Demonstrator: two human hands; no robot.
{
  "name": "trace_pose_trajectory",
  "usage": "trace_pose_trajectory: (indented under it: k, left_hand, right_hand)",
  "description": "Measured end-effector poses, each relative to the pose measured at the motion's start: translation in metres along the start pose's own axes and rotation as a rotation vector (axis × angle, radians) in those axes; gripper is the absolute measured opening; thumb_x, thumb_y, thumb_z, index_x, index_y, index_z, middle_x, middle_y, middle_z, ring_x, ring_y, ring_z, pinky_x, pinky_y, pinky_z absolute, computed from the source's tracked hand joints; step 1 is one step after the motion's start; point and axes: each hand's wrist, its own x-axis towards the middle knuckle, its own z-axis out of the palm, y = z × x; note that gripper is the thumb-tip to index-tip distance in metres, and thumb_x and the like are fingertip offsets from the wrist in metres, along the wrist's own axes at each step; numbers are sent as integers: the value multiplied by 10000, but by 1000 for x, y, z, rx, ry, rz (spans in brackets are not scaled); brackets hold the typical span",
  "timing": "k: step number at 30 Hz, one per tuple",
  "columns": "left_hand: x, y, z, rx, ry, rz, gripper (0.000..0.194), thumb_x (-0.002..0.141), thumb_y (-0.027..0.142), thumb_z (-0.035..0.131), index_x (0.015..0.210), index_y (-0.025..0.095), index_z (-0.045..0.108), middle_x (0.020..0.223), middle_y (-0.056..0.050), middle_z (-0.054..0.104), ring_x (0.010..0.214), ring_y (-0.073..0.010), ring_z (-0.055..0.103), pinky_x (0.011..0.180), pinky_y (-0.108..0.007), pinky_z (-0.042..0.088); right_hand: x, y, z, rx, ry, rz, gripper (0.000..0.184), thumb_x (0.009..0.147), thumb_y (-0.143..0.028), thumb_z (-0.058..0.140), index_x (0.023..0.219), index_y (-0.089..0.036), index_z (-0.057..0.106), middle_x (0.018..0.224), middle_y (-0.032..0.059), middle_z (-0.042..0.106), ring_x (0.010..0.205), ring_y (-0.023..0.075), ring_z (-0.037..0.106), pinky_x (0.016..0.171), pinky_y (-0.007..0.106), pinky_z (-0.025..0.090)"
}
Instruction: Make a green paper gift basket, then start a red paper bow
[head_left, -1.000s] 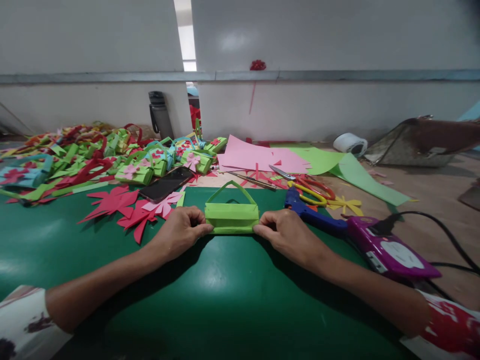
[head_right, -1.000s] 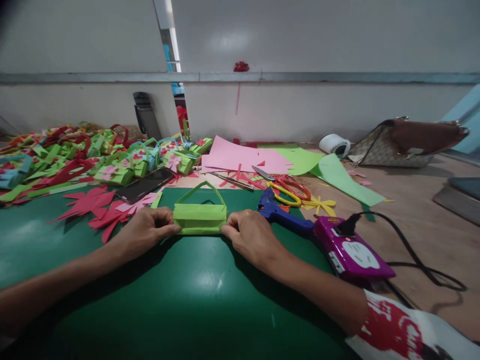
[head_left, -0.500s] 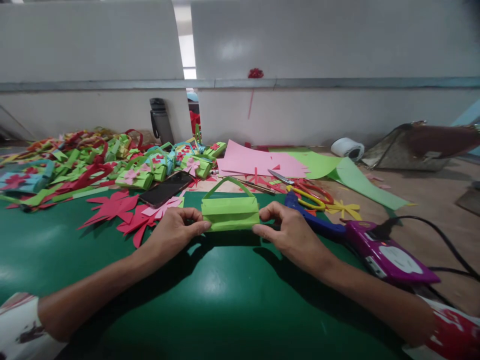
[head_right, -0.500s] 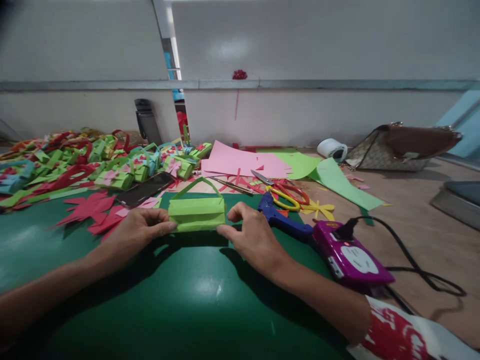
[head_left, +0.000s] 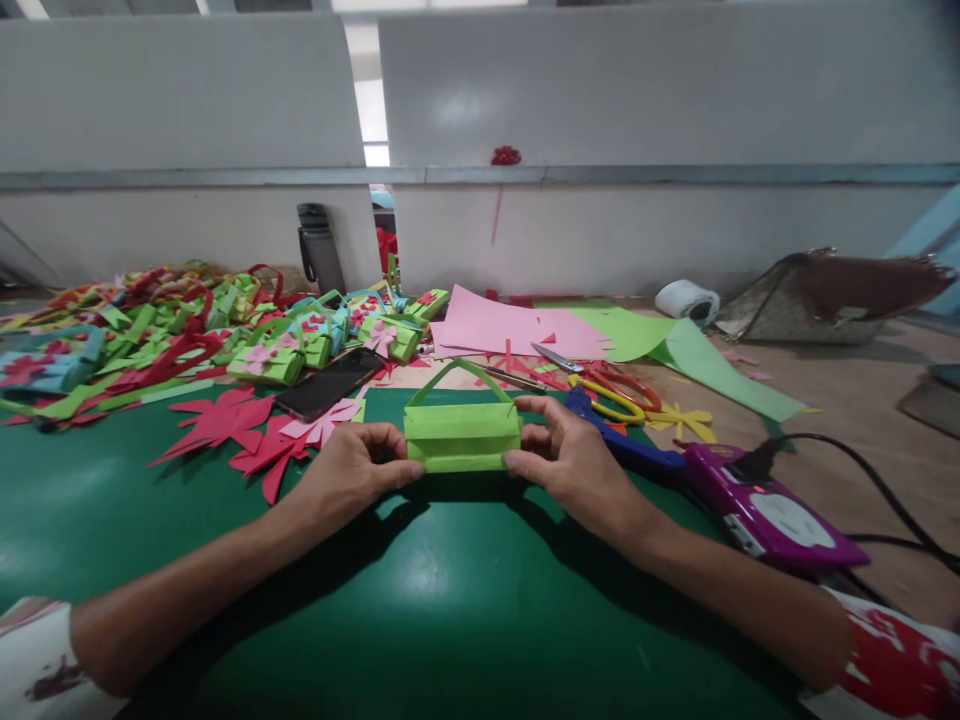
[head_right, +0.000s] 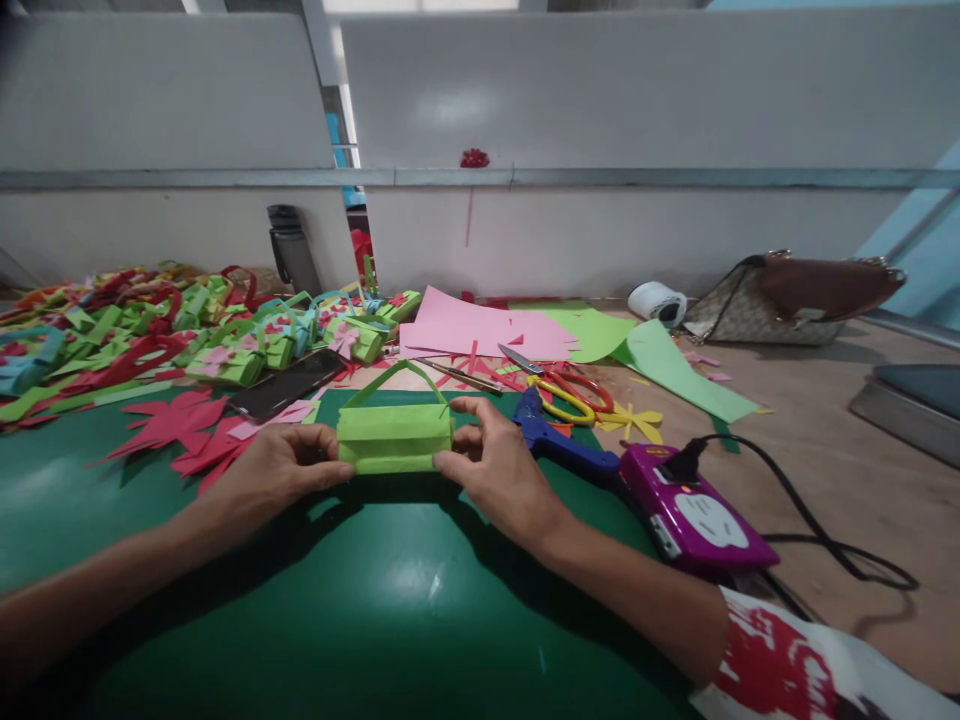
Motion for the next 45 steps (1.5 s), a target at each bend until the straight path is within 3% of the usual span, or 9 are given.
trace_pose_trajectory:
  k: [5,10,17,21,26,31,34,40,45]
  left_hand:
    - [0,3,0,-36,25,10,237,606,344,665,594,144,538,508,44,479,449,-68,374,433,-198,279]
    - [0,1,-1,-140,36,34,234,628,326,665,681,142,530,576,43,511,517,-76,431,488,-197,322]
    - [-1,3,0,-334,-14,-18,460,634,271,681,1032,156,482,740,9,609,614,-113,536,523,-209,394]
    - [-2,5,-1,-330,-123,22,305,678,300,671,909,122,580,827,-56,641,647,-113,542,504,-193,409]
    - [0,-2,0,-509,-138,-21,373,691,351,702,978,156,565,883,-30,613,628,-94,556,507,-200,497]
    - [2,-5,0,-738,-295,-149,464,777,493,584,1099,168,509,734,-25,604,534,-109,577,438,-208,511]
    - [2,-3,-3,-838,-414,-224,498,809,571,473,1086,159,520,783,-64,624,566,-144,608,442,-241,529]
    - [1,-1,-4,-878,-658,-234,407,835,415,491,1129,136,537,918,-129,644,835,-289,654,580,-321,545]
    - [-2,3,6,-861,-740,-191,438,779,377,573,1137,124,563,994,-146,642,829,-277,654,649,-323,522]
  right_hand:
    - [1,0,0,-13,-4,-16,446,717,-200,571,1132,-170,410,649,-44,568,580,125,572,581,270,473]
    - [2,2,-1,38,-20,-33,398,760,-224,543,1131,-185,403,734,-6,610,642,139,590,621,291,502]
    - [1,0,-2,-3,-8,-57,406,758,-240,549,1133,-167,412,684,-14,587,672,165,601,625,303,497]
    - [2,0,-2,-41,-18,-59,394,752,-250,549,1118,-156,436,678,-13,584,670,168,599,638,316,496]
    - [1,-2,-2,-62,-26,-69,378,737,-216,542,1100,-147,462,707,-6,594,626,140,578,635,304,490]
    - [-3,-2,-1,-79,-80,-102,355,742,-161,532,1093,-143,483,766,16,606,685,142,589,660,300,495]
    - [-3,-2,-1,-76,-82,-104,365,744,-150,526,1106,-150,486,806,25,622,702,140,597,669,298,496]
    - [-1,-5,-4,-73,-100,-140,349,749,-134,521,1096,-163,514,834,23,649,759,146,611,693,290,484]
    - [1,-5,-6,-22,-124,-199,325,744,-120,534,1065,-174,535,842,9,652,774,142,611,704,279,485]
